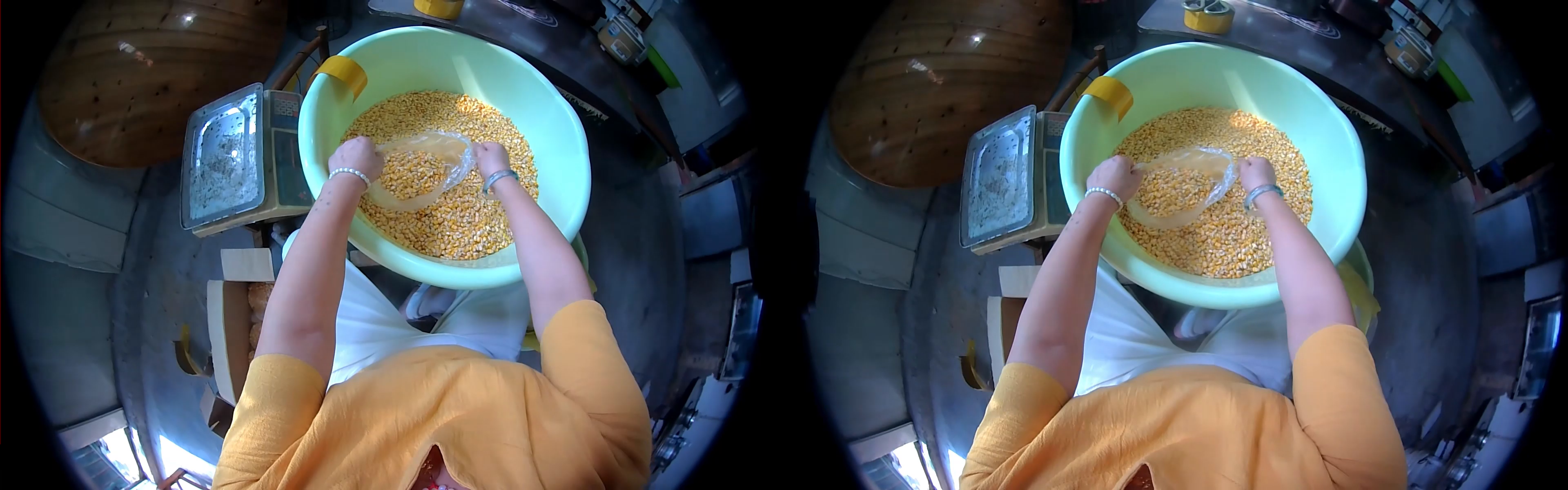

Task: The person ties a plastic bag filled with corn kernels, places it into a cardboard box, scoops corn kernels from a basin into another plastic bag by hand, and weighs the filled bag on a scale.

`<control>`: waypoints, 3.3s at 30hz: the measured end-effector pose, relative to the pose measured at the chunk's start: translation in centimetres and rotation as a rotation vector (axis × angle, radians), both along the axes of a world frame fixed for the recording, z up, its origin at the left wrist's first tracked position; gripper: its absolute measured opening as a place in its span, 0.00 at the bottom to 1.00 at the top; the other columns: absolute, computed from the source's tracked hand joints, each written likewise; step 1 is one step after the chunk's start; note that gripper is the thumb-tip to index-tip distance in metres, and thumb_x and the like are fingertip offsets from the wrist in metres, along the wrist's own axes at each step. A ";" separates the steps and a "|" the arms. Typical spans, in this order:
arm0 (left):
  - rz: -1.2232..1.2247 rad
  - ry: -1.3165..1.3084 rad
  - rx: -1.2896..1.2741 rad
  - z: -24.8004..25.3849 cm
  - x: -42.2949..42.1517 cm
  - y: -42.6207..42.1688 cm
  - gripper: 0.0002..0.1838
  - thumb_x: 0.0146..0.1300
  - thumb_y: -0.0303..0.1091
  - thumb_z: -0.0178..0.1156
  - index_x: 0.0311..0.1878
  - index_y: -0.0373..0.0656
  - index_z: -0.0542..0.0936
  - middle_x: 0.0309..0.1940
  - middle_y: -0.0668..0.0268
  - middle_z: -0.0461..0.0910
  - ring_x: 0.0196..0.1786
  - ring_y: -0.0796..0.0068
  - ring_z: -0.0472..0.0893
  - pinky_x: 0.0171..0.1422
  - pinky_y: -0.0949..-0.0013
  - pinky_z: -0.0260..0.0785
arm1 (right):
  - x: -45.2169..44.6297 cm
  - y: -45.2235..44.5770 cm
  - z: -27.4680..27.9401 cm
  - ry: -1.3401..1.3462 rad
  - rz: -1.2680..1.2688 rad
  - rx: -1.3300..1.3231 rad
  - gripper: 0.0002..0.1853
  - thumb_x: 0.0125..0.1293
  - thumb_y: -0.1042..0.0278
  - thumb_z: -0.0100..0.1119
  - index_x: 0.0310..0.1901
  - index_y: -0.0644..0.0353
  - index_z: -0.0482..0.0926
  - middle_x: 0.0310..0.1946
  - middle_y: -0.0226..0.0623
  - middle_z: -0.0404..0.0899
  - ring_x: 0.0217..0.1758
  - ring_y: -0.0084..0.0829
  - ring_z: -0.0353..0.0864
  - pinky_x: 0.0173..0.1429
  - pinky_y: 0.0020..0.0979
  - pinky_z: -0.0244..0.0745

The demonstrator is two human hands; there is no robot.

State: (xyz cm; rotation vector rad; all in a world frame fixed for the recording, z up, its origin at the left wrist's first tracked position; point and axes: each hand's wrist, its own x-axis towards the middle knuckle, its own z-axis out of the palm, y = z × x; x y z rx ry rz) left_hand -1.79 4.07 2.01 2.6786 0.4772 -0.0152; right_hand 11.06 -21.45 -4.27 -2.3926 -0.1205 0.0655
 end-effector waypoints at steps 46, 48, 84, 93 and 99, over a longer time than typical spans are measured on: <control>0.022 -0.101 0.011 -0.6 -0.1 0.3 0.11 0.48 0.39 0.55 0.29 0.42 0.82 0.31 0.52 0.79 0.38 0.54 0.79 0.45 0.60 0.71 | -11.6 10.4 5.4 -0.473 0.856 -0.020 0.10 0.54 0.75 0.47 0.35 0.56 0.78 0.29 0.42 0.78 0.34 0.43 0.78 0.39 0.40 0.73; 0.020 -0.119 0.008 -0.9 0.0 0.4 0.11 0.48 0.39 0.55 0.28 0.42 0.82 0.30 0.52 0.79 0.38 0.54 0.79 0.45 0.60 0.71 | -9.6 9.3 6.3 -0.423 0.593 0.274 0.09 0.52 0.78 0.47 0.29 0.56 0.79 0.24 0.39 0.79 0.29 0.38 0.80 0.34 0.35 0.75; 0.038 -0.028 -0.058 0.6 -0.1 0.1 0.12 0.53 0.35 0.53 0.36 0.39 0.80 0.38 0.51 0.79 0.43 0.55 0.78 0.49 0.59 0.71 | -6.6 2.9 -1.2 0.250 0.240 -0.607 0.17 0.61 0.58 0.45 0.39 0.61 0.80 0.41 0.53 0.77 0.46 0.47 0.77 0.51 0.40 0.71; 0.042 -0.008 -0.045 0.5 -0.1 0.0 0.12 0.53 0.35 0.53 0.36 0.39 0.80 0.39 0.52 0.79 0.44 0.55 0.78 0.49 0.60 0.71 | -5.9 2.3 -1.3 0.183 0.260 -0.461 0.16 0.60 0.59 0.50 0.38 0.63 0.79 0.40 0.53 0.77 0.45 0.48 0.77 0.50 0.40 0.71; 0.042 -0.025 -0.052 0.5 -0.1 0.0 0.13 0.52 0.35 0.53 0.36 0.40 0.80 0.38 0.52 0.79 0.43 0.55 0.78 0.49 0.60 0.70 | -3.9 0.6 -4.8 0.145 0.282 -0.524 0.15 0.59 0.58 0.50 0.35 0.62 0.79 0.35 0.54 0.78 0.40 0.50 0.77 0.46 0.40 0.72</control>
